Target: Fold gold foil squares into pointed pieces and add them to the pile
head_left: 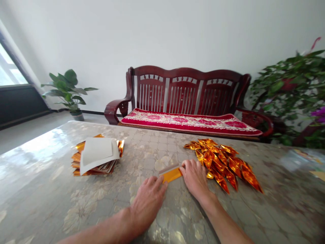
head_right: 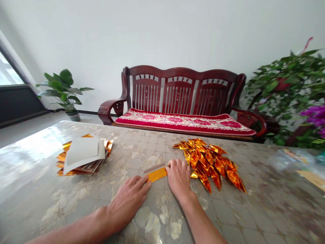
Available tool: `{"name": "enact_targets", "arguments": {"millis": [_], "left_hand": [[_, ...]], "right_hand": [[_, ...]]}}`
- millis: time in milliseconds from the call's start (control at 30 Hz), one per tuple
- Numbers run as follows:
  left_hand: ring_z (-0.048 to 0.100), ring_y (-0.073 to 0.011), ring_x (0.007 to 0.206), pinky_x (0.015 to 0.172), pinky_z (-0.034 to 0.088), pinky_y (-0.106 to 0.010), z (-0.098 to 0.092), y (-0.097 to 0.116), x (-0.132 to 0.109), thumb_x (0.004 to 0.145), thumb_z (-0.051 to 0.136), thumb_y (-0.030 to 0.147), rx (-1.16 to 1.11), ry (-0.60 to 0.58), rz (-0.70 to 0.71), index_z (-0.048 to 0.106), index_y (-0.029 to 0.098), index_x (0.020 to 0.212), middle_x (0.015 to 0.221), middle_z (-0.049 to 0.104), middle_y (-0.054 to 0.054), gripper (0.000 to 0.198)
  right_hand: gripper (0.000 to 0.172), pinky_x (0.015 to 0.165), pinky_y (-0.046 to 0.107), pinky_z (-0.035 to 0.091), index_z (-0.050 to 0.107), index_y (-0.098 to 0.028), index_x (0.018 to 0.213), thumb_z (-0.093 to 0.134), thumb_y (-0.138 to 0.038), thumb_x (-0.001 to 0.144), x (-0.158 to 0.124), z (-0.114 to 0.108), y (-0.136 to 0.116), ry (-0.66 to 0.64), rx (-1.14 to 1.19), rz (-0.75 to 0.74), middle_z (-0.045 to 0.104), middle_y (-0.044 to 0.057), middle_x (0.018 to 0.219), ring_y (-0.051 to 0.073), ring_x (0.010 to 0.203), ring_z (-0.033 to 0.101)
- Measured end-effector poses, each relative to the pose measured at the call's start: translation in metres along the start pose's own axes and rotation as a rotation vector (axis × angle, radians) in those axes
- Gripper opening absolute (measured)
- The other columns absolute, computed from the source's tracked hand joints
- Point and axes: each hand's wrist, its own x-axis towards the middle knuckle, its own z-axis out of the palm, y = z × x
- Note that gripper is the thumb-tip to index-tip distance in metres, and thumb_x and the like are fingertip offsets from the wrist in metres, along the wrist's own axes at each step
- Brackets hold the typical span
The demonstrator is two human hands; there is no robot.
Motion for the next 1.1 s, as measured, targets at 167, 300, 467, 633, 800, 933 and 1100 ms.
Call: {"name": "enact_targets", "arguments": {"millis": [167, 300, 467, 633, 800, 933, 1100], "left_hand": [[0.053, -0.0260, 0.107, 0.094, 0.048, -0.042, 0.002, -0.002, -0.006, 0.096, 0.050, 0.023, -0.109, 0.077, -0.082, 0.056, 0.027, 0.128, 0.124, 0.058, -0.007, 0.032], [0.054, -0.0243, 0.103, 0.093, 0.049, -0.040, 0.004, 0.000, 0.000, 0.096, 0.048, 0.020, -0.196, 0.092, -0.120, 0.062, 0.027, 0.118, 0.116, 0.060, -0.007, 0.027], [0.056, -0.0209, 0.099, 0.091, 0.049, -0.034, 0.010, -0.013, 0.005, 0.092, 0.044, 0.007, -0.346, 0.140, -0.105, 0.065, 0.025, 0.115, 0.108, 0.063, -0.005, 0.036], [0.053, -0.0231, 0.113, 0.096, 0.049, -0.037, 0.014, -0.034, 0.005, 0.087, 0.049, 0.005, -0.347, 0.247, -0.075, 0.065, 0.030, 0.117, 0.128, 0.054, -0.006, 0.043], [0.053, -0.0236, 0.116, 0.100, 0.046, -0.039, 0.013, -0.039, 0.013, 0.092, 0.054, 0.016, -0.291, 0.219, -0.012, 0.067, 0.030, 0.115, 0.137, 0.050, -0.006, 0.029], [0.057, -0.0206, 0.103, 0.093, 0.049, -0.034, 0.010, -0.036, 0.018, 0.097, 0.050, 0.023, -0.248, 0.154, 0.019, 0.067, 0.029, 0.112, 0.118, 0.063, -0.004, 0.024], [0.058, -0.0189, 0.097, 0.089, 0.048, -0.029, 0.003, -0.037, 0.020, 0.097, 0.051, 0.020, -0.256, 0.108, 0.057, 0.068, 0.026, 0.111, 0.105, 0.069, -0.002, 0.023]], "right_hand": [[0.005, 0.077, 0.037, 0.038, 0.062, -0.022, 0.086, 0.066, -0.021, 0.088, -0.002, -0.005, 0.000, 0.076, 0.099, -0.068, 0.064, 0.004, 0.087, 0.025, 0.088, 0.053], [0.006, 0.081, 0.035, 0.041, 0.064, -0.022, 0.087, 0.062, -0.018, 0.091, -0.010, -0.012, -0.007, 0.052, 0.319, -0.293, 0.067, 0.002, 0.088, 0.022, 0.089, 0.055], [0.013, 0.090, 0.036, 0.043, 0.067, -0.025, 0.102, 0.066, -0.021, 0.089, -0.017, -0.018, -0.016, -0.074, 0.444, -0.434, 0.068, 0.000, 0.108, 0.020, 0.102, 0.057], [0.023, 0.091, 0.037, 0.044, 0.066, -0.026, 0.105, 0.074, -0.025, 0.083, -0.015, -0.021, -0.011, -0.124, 0.450, -0.396, 0.068, 0.000, 0.114, 0.021, 0.106, 0.059], [0.016, 0.091, 0.039, 0.044, 0.067, -0.024, 0.101, 0.071, -0.026, 0.086, -0.010, -0.022, -0.012, -0.132, 0.409, -0.438, 0.070, 0.001, 0.108, 0.022, 0.101, 0.062], [0.010, 0.087, 0.037, 0.046, 0.067, -0.022, 0.098, 0.067, -0.021, 0.089, -0.010, -0.021, -0.014, -0.101, 0.366, -0.454, 0.072, 0.003, 0.102, 0.021, 0.096, 0.064], [0.011, 0.088, 0.036, 0.047, 0.068, -0.023, 0.102, 0.064, -0.022, 0.091, -0.012, -0.022, -0.014, -0.040, 0.353, -0.545, 0.072, 0.004, 0.105, 0.020, 0.096, 0.065]]}}
